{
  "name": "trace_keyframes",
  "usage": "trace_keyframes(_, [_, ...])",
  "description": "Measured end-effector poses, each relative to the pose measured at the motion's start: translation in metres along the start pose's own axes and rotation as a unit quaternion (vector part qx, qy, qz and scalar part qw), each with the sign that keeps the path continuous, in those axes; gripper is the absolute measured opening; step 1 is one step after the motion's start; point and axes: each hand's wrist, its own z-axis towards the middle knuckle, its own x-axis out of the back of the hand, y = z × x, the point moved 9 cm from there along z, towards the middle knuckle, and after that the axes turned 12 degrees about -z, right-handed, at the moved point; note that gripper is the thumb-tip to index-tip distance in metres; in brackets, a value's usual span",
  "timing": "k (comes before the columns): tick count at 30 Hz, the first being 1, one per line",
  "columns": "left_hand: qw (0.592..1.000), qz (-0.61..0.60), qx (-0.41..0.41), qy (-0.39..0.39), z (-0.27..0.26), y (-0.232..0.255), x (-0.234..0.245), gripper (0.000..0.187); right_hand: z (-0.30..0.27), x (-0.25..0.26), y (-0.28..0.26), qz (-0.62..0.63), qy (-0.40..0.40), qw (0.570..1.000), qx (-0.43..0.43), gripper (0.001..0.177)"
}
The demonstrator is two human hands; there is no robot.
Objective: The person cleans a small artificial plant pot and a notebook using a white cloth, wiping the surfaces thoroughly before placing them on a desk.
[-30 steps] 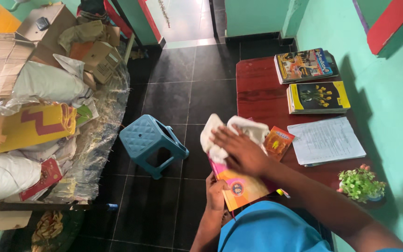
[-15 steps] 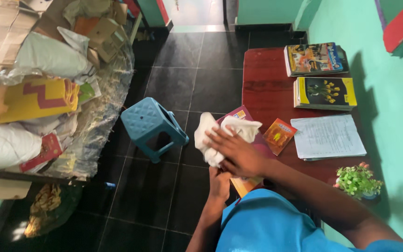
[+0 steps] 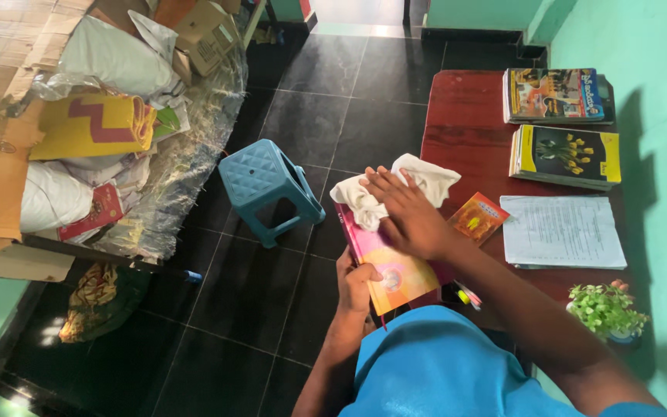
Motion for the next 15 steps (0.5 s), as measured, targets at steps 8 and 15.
trace_keyframes(8, [0.998, -0.057, -0.013, 0.015, 0.004, -0.007, 0.028, 0.035, -0.010, -0.019, -0.054, 0.045, -0.081, 0.991, 0.096, 0.082])
trace_keyframes(15, [0.999, -0.037, -0.010, 0.022, -0.004, 0.010, 0.014, 0.049, 0.002, -0.013, -0.012, 0.017, -0.017, 0.999, 0.023, 0.074])
